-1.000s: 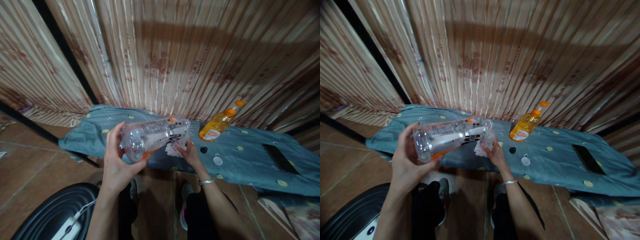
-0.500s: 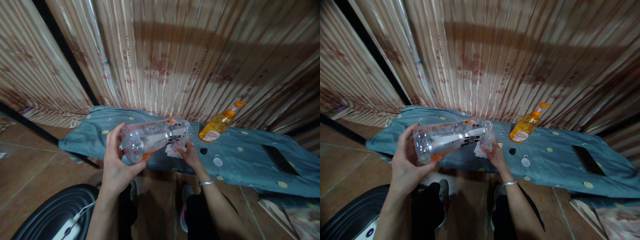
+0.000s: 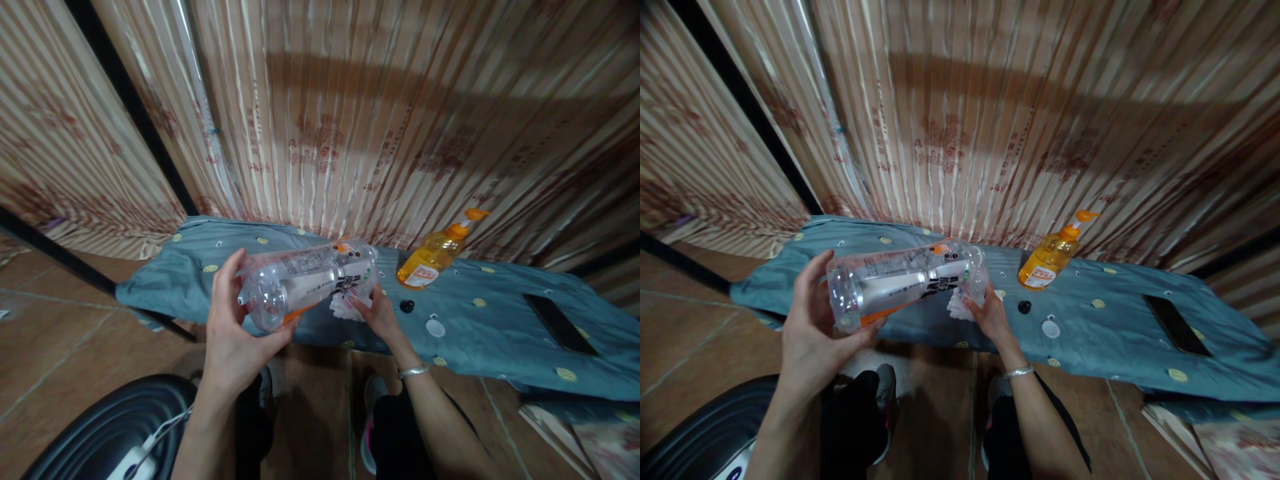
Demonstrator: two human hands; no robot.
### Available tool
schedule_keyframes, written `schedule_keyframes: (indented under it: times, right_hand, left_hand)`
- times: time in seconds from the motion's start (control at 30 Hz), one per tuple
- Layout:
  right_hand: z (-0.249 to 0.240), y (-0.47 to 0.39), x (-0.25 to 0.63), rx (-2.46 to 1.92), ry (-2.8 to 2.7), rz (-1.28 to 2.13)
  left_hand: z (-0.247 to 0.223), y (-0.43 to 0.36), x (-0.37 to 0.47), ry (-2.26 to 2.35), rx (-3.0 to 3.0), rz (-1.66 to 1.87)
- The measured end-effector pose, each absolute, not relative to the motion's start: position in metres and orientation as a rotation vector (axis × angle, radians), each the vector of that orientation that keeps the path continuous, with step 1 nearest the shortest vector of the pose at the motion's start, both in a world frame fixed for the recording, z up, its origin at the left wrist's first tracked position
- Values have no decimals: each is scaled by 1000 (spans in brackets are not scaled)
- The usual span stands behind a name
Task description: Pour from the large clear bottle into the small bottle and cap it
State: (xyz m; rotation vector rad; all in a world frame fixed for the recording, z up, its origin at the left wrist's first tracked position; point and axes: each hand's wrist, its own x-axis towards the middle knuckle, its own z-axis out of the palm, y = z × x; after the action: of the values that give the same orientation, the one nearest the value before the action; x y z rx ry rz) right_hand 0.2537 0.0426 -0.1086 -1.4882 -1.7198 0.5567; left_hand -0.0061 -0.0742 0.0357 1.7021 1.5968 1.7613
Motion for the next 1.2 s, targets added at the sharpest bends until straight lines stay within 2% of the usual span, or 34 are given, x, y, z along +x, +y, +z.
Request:
schedule_keyframes:
  times: [1.2]
  right_hand:
    - [-106, 40, 252, -1464, -1725, 580]
  left_hand:
    - [35, -71, -1, 1438, 1574, 1913]
